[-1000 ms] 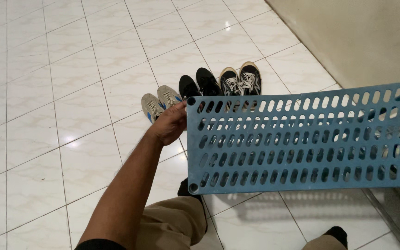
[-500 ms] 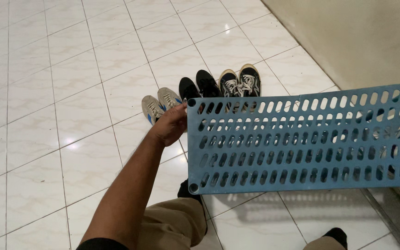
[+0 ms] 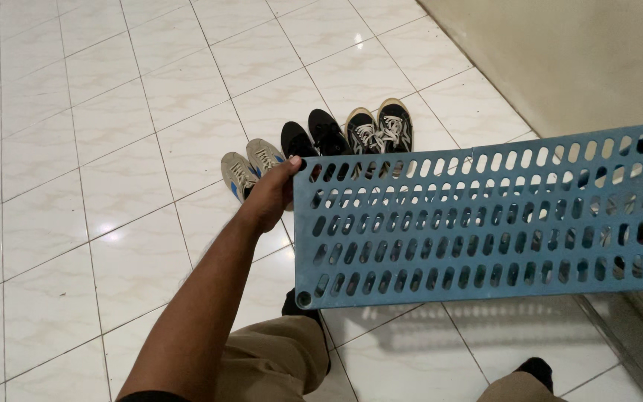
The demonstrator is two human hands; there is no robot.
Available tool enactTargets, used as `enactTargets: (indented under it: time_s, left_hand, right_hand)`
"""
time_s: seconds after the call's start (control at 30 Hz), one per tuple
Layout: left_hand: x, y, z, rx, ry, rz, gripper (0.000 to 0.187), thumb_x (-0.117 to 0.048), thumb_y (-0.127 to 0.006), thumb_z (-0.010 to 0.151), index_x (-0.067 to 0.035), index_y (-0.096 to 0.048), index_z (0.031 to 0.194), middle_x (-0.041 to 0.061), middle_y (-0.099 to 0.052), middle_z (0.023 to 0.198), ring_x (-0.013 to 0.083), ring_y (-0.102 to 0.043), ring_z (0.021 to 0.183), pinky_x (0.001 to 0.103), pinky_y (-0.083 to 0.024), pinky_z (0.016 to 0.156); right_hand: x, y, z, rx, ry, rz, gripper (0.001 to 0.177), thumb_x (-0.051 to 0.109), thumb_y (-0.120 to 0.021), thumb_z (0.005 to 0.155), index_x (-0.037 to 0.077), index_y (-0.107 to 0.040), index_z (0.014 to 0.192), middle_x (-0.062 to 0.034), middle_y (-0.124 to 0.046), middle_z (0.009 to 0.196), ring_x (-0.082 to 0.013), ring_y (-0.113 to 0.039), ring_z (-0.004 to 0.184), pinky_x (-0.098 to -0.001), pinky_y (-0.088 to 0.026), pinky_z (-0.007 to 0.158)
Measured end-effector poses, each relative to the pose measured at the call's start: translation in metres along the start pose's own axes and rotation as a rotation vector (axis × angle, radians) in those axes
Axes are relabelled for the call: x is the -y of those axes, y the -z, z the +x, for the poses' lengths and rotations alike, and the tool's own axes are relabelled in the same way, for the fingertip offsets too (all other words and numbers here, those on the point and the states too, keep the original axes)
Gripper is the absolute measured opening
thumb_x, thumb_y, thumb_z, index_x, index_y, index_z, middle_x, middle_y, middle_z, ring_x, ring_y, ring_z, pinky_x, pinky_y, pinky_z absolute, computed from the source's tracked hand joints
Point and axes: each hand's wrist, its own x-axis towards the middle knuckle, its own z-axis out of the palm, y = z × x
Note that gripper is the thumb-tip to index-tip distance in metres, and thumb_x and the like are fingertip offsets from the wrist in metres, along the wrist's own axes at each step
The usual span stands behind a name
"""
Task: The person assembles a blue plastic shoe rack by inserting legs into the base and stacking shelves. They then place several pairs of shoes onto the completed rack. The person also handles metal rods and a white plastic frame, inserting rods into the frame.
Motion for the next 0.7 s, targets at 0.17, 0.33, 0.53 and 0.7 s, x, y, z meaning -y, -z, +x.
enactTargets:
  time_s: [0.17, 0.33, 0.53, 0.7]
  left_hand:
    - [-0.005, -0.004, 0.001, -0.115, -0.045, 0.132, 0.059, -0.052, -0.045, 0.101, 0.000, -0.065, 0.122, 0.016, -0.070, 0.115, 0.0275, -0.061, 0.105, 0.045, -0.047, 0.097]
    - [-0.038, 0.002, -0.007, -0.354, -0.076, 0.591, 0.051, -0.047, -0.051, 0.103, 0.000, -0.071, 0.112, 0.015, -0.068, 0.101, 0.0227, -0.061, 0.089, 0.038, -0.049, 0.081]
    - [-0.077, -0.004, -0.026, -0.496, 0.017, 0.715, 0.043, -0.037, -0.054, 0.105, -0.002, -0.073, 0.121, 0.015, -0.074, 0.090, 0.0222, -0.065, 0.073, 0.038, -0.052, 0.065]
    - [-0.090, -0.030, -0.026, -0.515, 0.110, 0.764, 0.049, -0.044, -0.055, 0.106, -0.001, -0.072, 0.124, 0.021, -0.074, 0.100, 0.0279, -0.068, 0.087, 0.041, -0.053, 0.077]
  right_hand:
    - [0.018, 0.004, -0.004, 0.049, -0.024, -0.032, 0.092, 0.013, -0.083, 0.080, 0.009, -0.032, 0.156, -0.0258, -0.066, 0.118, -0.0351, -0.075, 0.099, -0.0457, -0.062, 0.082]
    - [0.013, 0.045, -0.036, 0.116, -0.179, -0.097, 0.092, 0.013, -0.084, 0.079, 0.009, -0.032, 0.156, -0.0255, -0.067, 0.118, -0.0350, -0.075, 0.099, -0.0458, -0.062, 0.083]
    - [-0.014, 0.072, -0.063, 0.328, -0.203, 0.022, 0.095, 0.015, -0.086, 0.078, 0.010, -0.031, 0.156, -0.0265, -0.065, 0.120, -0.0371, -0.075, 0.101, -0.0489, -0.062, 0.082]
    - [-0.041, 0.084, -0.042, 0.402, -0.310, 0.258, 0.078, 0.031, -0.071, 0.088, 0.014, -0.037, 0.156, -0.0314, -0.072, 0.122, -0.0386, -0.075, 0.112, -0.0538, -0.056, 0.095]
